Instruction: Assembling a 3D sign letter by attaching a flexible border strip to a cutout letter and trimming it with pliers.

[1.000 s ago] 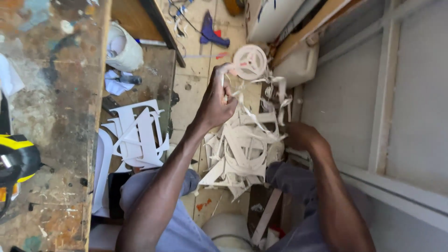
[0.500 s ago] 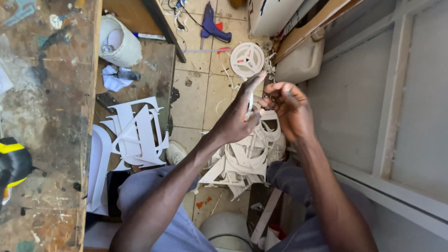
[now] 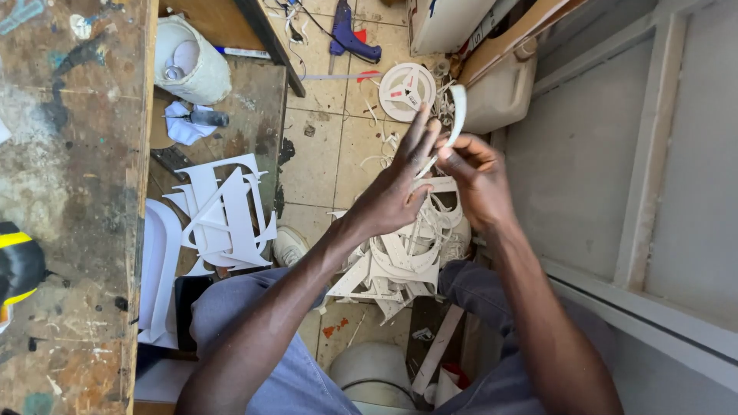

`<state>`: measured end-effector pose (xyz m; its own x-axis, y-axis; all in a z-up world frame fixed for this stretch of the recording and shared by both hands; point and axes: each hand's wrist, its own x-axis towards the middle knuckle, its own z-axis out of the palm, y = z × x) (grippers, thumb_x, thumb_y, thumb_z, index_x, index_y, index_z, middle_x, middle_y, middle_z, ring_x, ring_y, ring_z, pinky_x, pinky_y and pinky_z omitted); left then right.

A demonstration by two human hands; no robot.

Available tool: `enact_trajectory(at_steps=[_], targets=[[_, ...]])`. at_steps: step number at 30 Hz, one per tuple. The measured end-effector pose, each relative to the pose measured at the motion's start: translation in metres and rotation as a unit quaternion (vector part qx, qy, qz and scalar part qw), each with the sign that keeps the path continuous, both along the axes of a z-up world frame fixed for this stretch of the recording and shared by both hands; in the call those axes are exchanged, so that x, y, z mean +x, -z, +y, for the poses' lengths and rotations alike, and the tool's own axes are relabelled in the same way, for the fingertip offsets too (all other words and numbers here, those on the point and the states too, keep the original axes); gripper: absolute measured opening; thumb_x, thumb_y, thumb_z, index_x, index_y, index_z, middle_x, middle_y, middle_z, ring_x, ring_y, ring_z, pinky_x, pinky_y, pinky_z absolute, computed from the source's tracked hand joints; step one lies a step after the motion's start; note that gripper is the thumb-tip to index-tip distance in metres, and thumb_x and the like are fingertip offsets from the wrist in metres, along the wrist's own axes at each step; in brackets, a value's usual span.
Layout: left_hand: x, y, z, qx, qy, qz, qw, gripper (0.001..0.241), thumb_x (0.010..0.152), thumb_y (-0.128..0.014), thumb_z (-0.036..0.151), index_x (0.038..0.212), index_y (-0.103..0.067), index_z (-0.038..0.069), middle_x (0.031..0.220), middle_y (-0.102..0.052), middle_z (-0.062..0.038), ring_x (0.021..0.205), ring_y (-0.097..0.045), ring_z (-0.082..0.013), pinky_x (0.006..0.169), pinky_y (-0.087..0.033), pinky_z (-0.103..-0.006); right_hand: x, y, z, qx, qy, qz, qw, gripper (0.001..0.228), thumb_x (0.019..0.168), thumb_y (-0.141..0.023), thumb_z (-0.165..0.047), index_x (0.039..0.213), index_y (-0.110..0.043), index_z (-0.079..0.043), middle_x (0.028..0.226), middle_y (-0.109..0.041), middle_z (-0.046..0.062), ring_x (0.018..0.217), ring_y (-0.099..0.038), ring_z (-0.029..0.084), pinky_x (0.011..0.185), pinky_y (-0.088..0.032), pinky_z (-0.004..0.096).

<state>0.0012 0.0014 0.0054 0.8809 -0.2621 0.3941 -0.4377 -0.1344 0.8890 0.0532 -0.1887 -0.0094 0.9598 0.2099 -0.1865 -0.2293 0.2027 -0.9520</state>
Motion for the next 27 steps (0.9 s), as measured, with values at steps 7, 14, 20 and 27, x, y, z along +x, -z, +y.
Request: enact_trajectory(at_steps=[7, 14, 20, 27], targets=[[0.014, 0.032, 0.013, -0.072, -0.038, 0.144, 0.986, 0.049, 0.109, -0.073, -0.001, 0.157, -0.067, 0.008, 0.128, -0.077, -0.018, 0.116, -0.084, -0.0350, 0.092, -0.072, -0.0373, 0.016, -0.006, -0.021, 0.116, 0.003, 0.040, 0.992, 0.016, 0.107, -0.078, -0.003, 0.119, -0.074, 0.006, 0.116, -0.078, 0.021, 0.113, -0.083, 0.026, 0.103, -0.072, 0.035], [0.017, 0.029, 0.014, -0.281, 0.049, 0.311, 0.907, 0.035, 0.100, -0.088, 0.004, 0.133, -0.078, -0.003, 0.109, -0.080, -0.015, 0.098, -0.082, -0.0191, 0.089, -0.074, -0.0370, 0.018, -0.014, -0.023, 0.077, -0.031, -0.017, 0.996, 0.014, 0.109, -0.078, -0.007, 0.119, -0.074, 0.002, 0.101, -0.080, 0.016, 0.100, -0.081, 0.020, 0.095, -0.068, 0.032], [0.019, 0.042, 0.018, -0.343, 0.067, 0.387, 0.853, 0.033, 0.098, -0.090, 0.002, 0.129, -0.078, -0.001, 0.110, -0.078, -0.013, 0.102, -0.084, -0.0211, 0.094, -0.074, -0.0418, 0.001, -0.039, -0.003, 0.011, -0.094, -0.085, 0.992, 0.013, 0.105, -0.080, 0.000, 0.116, -0.077, 0.005, 0.095, -0.080, 0.017, 0.096, -0.074, 0.017, 0.091, -0.062, 0.032], [0.044, 0.050, 0.079, -0.120, -0.301, 0.233, 0.917, 0.022, 0.092, -0.081, -0.008, 0.099, -0.087, 0.012, 0.091, -0.082, -0.007, 0.098, -0.079, -0.0174, 0.099, -0.060, -0.0320, 0.033, -0.071, -0.045, 0.077, -0.010, -0.071, 0.994, 0.011, 0.106, -0.082, -0.007, 0.109, -0.072, -0.009, 0.083, -0.078, 0.011, 0.075, -0.079, 0.014, 0.081, -0.065, 0.027]])
